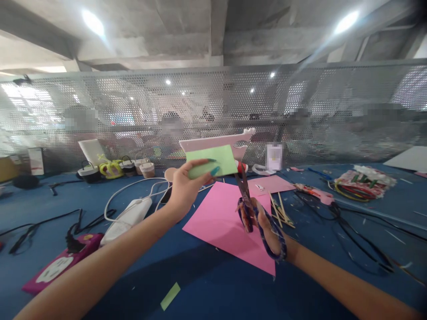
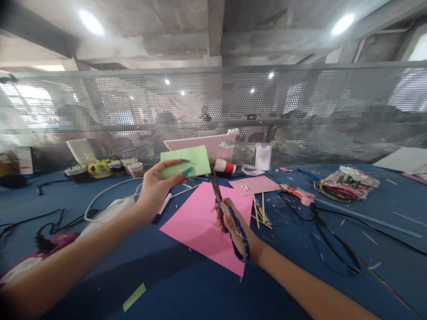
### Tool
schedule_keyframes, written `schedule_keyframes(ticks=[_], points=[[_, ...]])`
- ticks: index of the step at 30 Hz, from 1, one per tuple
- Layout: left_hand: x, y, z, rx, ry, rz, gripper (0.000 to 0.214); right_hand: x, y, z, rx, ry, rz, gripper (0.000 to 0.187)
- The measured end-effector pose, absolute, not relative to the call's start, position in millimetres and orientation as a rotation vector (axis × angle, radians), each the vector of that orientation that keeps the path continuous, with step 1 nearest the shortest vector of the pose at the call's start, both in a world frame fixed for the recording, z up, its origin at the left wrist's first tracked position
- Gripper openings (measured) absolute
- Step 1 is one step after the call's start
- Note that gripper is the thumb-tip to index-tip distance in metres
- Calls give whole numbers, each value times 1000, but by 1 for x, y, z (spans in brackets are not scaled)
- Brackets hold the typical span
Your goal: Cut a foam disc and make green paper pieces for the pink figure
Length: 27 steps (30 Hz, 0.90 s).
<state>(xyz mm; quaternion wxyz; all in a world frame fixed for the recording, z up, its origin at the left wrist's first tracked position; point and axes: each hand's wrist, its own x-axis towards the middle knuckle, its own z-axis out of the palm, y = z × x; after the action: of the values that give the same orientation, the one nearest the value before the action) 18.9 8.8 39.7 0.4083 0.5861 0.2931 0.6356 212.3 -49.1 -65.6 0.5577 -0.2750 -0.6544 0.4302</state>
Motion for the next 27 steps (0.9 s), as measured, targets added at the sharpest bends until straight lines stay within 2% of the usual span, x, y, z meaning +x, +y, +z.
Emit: schedule_keyframes(ticks=[6,27], points=[[28,2,22,1549,744,1488,38,210,-54,-59,-663,-1560,987,47],[33,-7,18,1530,752,1500,37,209,-61,-53,-748,-1619,934,46]])
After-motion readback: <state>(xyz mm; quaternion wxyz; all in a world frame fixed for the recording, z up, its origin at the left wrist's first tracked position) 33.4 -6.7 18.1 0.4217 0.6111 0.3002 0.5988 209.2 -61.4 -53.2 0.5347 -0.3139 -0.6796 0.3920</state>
